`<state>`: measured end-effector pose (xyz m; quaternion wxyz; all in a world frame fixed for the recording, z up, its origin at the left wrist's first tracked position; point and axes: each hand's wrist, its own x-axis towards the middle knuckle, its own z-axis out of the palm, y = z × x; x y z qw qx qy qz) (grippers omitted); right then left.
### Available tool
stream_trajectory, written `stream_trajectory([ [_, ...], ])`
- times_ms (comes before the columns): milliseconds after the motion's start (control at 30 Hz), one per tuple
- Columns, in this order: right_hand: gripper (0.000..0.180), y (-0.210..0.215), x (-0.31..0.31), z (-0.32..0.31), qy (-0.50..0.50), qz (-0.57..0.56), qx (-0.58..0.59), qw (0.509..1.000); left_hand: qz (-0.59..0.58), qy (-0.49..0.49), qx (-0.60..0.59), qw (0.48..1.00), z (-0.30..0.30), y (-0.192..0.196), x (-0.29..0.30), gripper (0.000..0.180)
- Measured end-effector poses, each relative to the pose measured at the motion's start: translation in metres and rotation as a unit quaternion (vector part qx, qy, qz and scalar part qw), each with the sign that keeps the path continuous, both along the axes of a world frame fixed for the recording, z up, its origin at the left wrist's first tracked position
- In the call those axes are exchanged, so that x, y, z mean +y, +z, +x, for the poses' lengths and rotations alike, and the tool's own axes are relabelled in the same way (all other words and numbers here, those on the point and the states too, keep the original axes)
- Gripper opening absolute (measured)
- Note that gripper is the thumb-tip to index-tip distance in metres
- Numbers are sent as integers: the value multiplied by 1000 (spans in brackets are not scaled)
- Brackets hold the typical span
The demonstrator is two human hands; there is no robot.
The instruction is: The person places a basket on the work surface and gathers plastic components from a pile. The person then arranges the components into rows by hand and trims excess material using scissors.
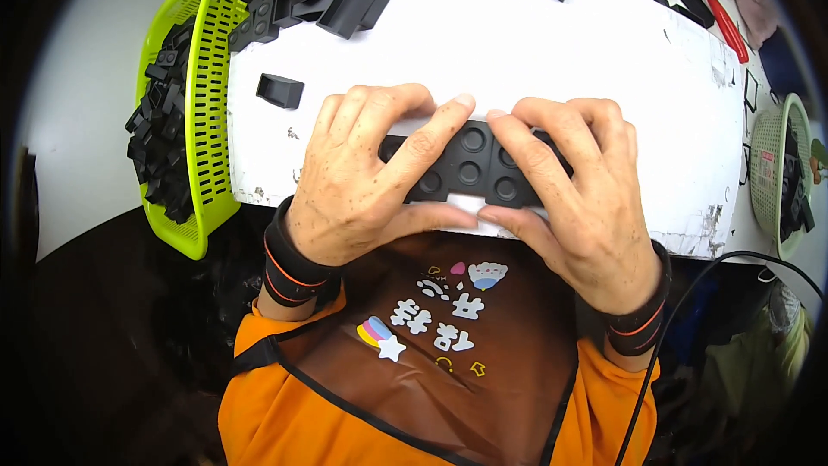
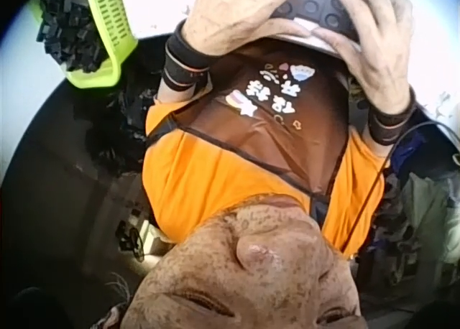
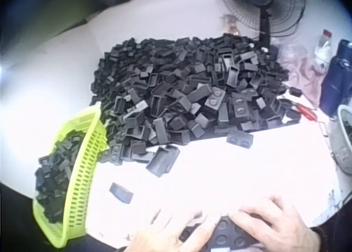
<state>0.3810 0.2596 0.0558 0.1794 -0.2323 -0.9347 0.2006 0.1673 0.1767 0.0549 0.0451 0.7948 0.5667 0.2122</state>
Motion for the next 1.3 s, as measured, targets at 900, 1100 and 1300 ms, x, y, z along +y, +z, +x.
stream_trajectory([
  [900,86,6,17,33,24,-107,23,994,-47,-2,-49,998,-25,3,-7,75],
  [1100,85,-1,7,35,-35,-85,96,991,-11,49,-90,995,-34,9,-17,91],
  [1300,86,3,-2,42,-85,-77,69,991,7,57,-169,984,-42,0,-27,95],
])
